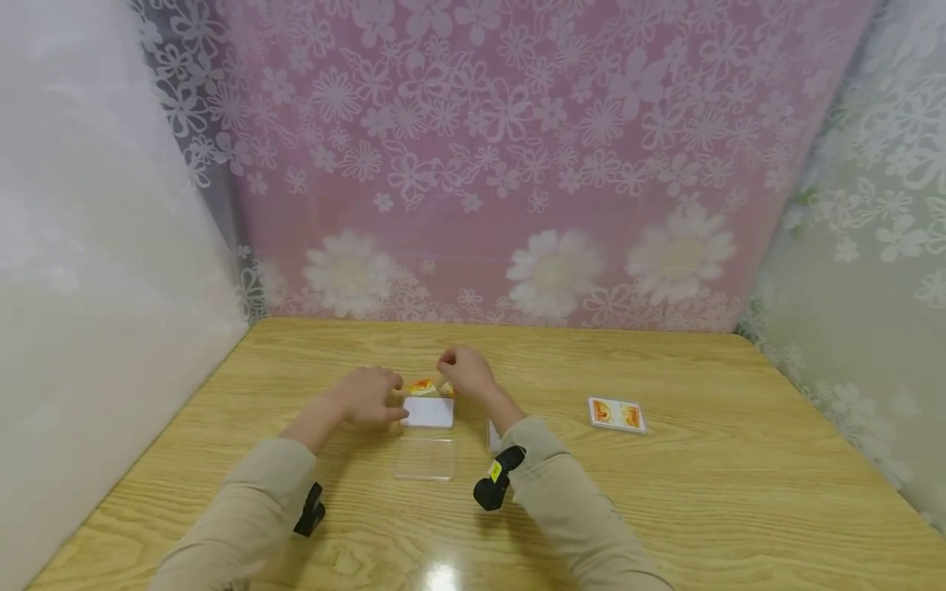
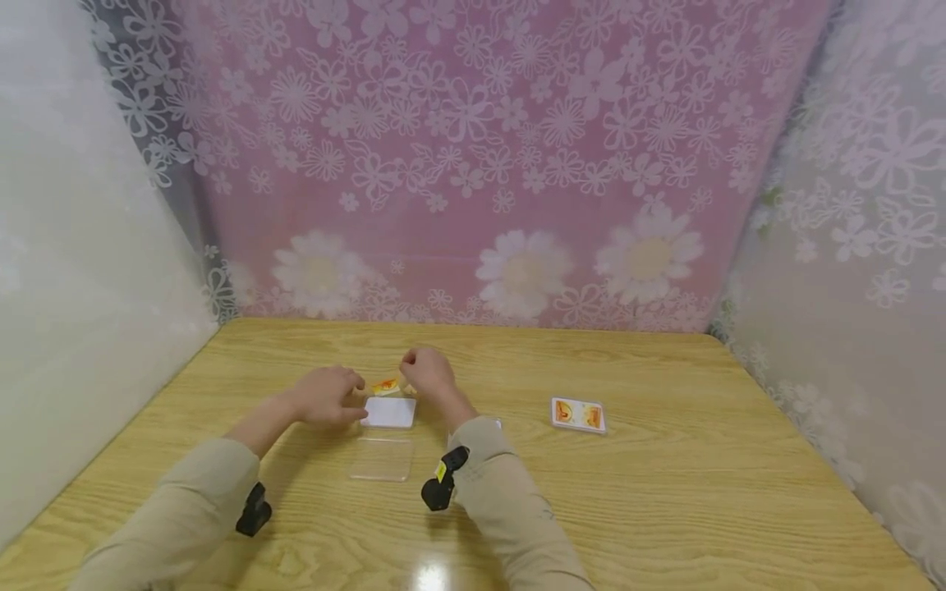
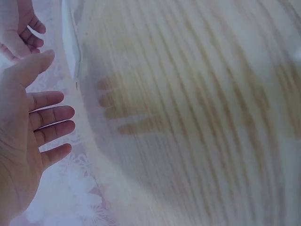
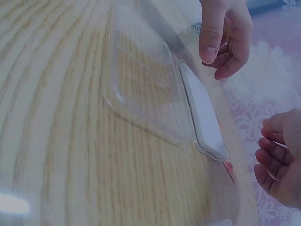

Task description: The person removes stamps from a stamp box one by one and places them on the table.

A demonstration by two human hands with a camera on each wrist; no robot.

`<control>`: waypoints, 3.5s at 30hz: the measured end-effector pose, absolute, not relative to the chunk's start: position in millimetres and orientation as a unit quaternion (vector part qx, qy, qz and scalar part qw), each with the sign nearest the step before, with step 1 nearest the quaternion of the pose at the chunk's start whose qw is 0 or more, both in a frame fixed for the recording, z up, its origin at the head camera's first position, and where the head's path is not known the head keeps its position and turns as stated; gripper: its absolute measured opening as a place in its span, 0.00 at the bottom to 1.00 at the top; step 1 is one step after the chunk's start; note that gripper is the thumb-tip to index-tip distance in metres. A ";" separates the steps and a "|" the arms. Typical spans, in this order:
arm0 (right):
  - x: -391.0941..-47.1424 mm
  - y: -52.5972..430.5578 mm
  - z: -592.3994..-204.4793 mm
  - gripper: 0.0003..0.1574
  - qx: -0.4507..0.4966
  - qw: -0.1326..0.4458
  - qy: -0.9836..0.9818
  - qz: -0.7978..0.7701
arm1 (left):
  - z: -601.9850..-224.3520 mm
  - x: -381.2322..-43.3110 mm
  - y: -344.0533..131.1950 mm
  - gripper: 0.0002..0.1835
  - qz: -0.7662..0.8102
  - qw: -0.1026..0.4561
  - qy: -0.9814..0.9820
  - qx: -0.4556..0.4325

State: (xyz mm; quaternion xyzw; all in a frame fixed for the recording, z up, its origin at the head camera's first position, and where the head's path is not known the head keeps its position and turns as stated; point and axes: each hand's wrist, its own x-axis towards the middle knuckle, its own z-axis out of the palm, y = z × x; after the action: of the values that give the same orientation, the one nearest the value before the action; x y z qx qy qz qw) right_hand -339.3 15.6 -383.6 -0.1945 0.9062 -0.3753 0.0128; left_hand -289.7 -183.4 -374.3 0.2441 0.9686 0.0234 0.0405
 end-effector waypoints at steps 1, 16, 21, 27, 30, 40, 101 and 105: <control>-339.0 16.8 -382.8 0.12 -0.202 0.010 0.905 -0.373 | -373.7 -289.9 -184.3 0.29 0.025 0.038 0.969 0.241; -318.0 39.8 -371.9 0.14 -0.300 -0.028 0.929 -0.217 | -360.3 -281.5 -193.3 0.14 0.007 -0.070 0.964 0.258; -306.7 49.7 -370.0 0.24 -0.321 -0.048 0.939 -0.113 | -356.3 -275.4 -190.3 0.16 -0.016 -0.093 0.963 0.251; -287.8 57.0 -368.5 0.37 -0.352 -0.047 0.935 -0.017 | -355.2 -267.0 -181.8 0.20 -0.045 -0.064 0.969 0.233; -278.1 58.0 -367.7 0.41 -0.357 -0.038 0.933 0.010 | -355.2 -260.9 -175.8 0.27 -0.050 -0.032 0.972 0.228; -254.5 58.5 -373.1 0.51 -0.372 -0.019 0.926 0.067 | -360.7 -235.4 -156.8 0.33 -0.059 -0.045 0.954 0.290; -269.2 51.1 -376.4 0.41 -0.390 -0.021 0.920 0.029 | -372.6 -246.9 -153.0 0.35 -0.032 -0.035 0.951 0.306; -270.6 51.7 -376.5 0.41 -0.389 -0.017 0.921 0.020 | -373.5 -250.1 -154.2 0.35 -0.034 -0.032 0.950 0.308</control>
State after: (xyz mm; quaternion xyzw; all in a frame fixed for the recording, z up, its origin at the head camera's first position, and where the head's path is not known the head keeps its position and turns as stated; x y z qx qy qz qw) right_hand -270.6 51.7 -376.5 -0.3895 0.9207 0.0199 -0.0171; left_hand -250.1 -154.2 -373.5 0.3080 0.9503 -0.0338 -0.0316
